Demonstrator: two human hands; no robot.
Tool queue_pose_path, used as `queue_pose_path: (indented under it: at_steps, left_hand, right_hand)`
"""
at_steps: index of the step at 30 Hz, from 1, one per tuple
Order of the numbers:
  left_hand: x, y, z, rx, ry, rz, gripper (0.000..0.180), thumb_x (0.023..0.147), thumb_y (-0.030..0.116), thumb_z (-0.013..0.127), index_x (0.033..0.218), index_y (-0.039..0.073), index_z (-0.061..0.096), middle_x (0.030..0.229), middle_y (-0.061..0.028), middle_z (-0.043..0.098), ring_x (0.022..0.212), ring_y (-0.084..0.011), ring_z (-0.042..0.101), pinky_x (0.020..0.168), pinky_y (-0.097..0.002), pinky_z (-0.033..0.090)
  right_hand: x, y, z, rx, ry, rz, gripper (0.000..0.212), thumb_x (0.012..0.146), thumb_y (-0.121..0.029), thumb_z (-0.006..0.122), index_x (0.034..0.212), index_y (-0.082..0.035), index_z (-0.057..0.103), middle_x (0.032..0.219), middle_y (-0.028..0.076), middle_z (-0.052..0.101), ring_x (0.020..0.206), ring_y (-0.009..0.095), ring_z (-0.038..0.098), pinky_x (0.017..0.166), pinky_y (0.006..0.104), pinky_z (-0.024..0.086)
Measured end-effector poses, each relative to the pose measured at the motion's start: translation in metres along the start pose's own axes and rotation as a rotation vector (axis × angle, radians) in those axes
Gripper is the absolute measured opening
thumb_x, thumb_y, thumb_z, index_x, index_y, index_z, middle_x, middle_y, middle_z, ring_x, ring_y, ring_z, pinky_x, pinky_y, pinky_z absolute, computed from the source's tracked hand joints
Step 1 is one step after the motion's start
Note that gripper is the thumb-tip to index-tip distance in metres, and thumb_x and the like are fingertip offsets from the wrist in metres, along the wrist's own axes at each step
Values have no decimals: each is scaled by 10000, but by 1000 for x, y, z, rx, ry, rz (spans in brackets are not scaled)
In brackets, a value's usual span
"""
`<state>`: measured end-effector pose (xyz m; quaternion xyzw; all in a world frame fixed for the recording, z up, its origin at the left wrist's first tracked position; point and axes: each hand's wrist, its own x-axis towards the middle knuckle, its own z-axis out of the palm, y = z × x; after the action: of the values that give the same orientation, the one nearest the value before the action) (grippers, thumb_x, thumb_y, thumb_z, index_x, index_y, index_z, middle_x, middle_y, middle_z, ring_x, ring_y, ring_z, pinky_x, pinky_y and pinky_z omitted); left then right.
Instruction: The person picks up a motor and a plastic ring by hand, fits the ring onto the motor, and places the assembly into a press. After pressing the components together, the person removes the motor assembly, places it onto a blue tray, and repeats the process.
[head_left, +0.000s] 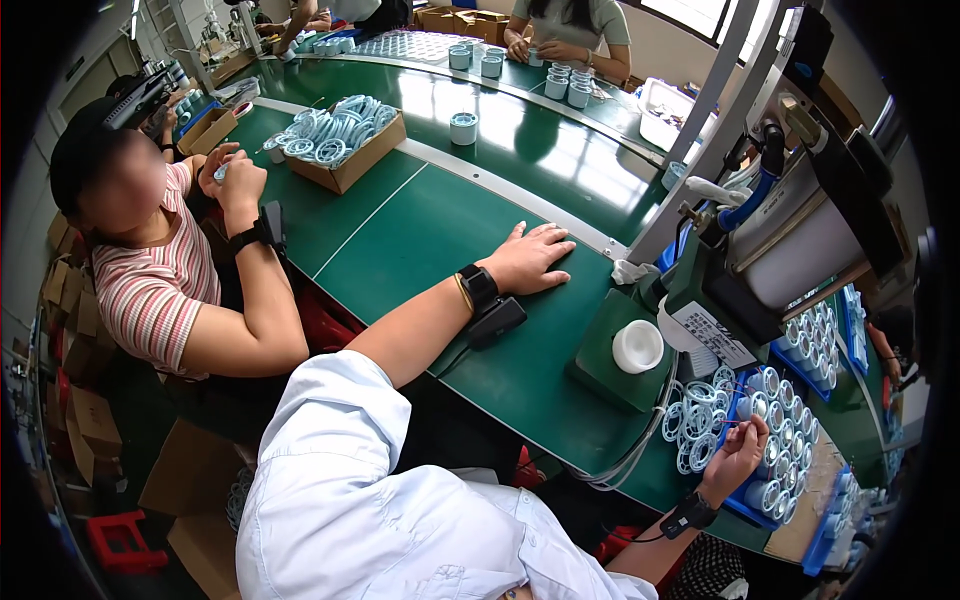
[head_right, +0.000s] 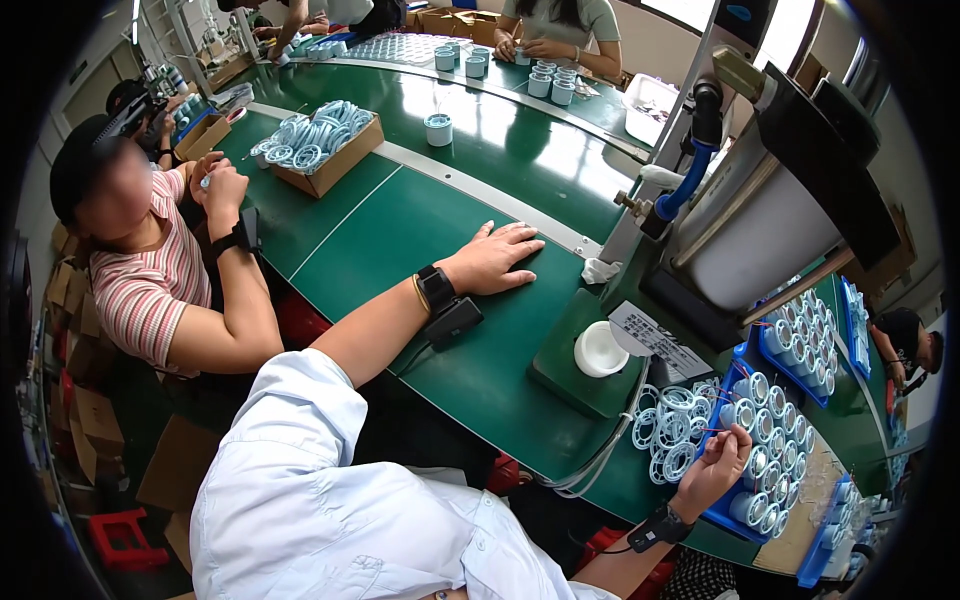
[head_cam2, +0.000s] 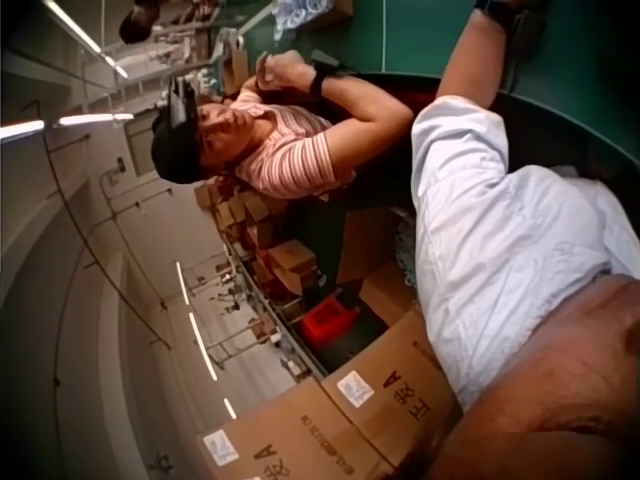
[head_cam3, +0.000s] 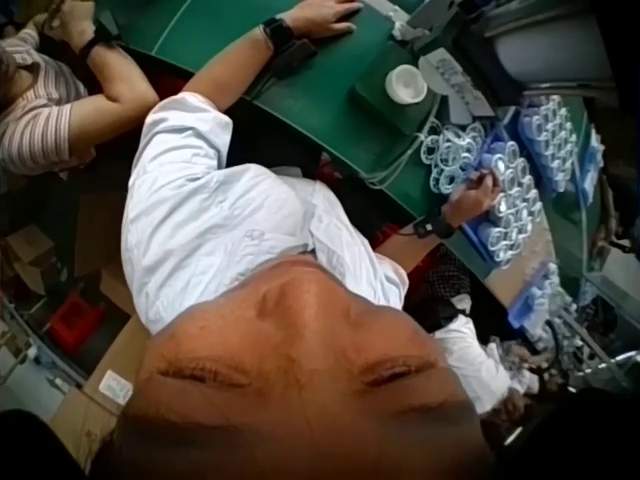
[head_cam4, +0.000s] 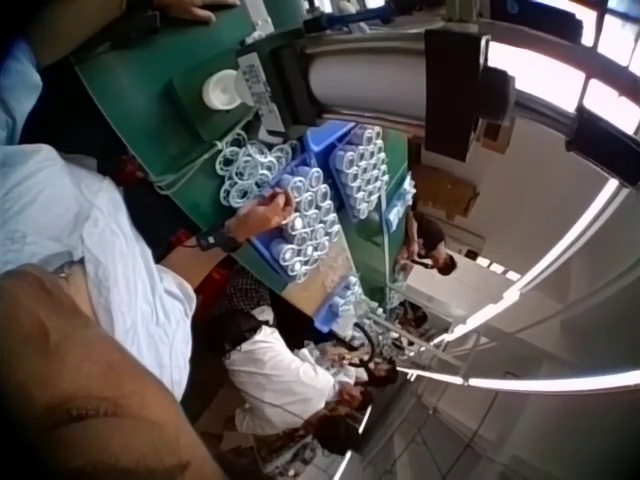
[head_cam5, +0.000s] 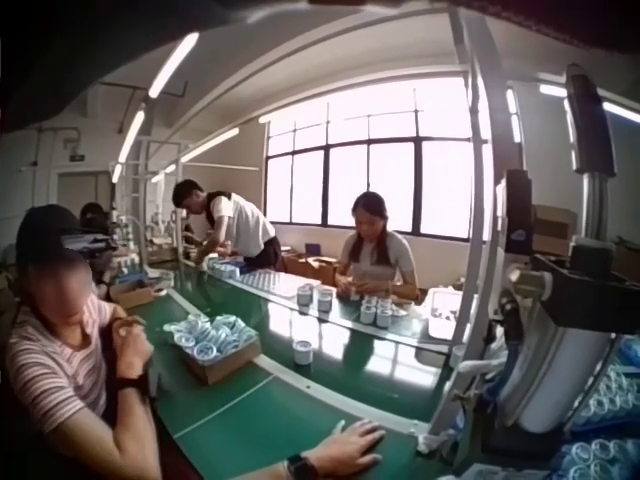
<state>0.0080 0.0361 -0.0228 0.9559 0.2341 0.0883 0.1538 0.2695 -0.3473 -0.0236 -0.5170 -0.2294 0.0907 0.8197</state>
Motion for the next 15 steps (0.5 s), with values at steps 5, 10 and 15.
queue_pose_path:
  at_steps: [5,10,15]
  left_hand:
    - [-2,-3,-2,1,3,-7,608,915,438,534,1412,110,413,1501,-126,328,1425,-293,235,1118,-611,164]
    - [-2,-11,8,46,47,-27,621,908,439,542,1418,111,405,1504,-133,319,1426,-297,234,1116,-615,168]
    - [-9,2,-10,-29,-9,-5,624,898,434,553,1410,105,413,1495,-145,328,1421,-302,243,1114,-614,174]
  right_hand:
    - [4,6,-4,5,-12,-1,133,964,-72,504,1051,-6,580,817,26,571,665,58,471,606,181,396]
    - [6,11,-11,30,-39,13,161,966,-81,507,1088,-3,579,819,32,566,648,65,459,603,179,395]
    - [5,6,-4,-6,17,7,161,967,-78,505,1092,-4,576,814,29,549,645,64,448,596,180,391]
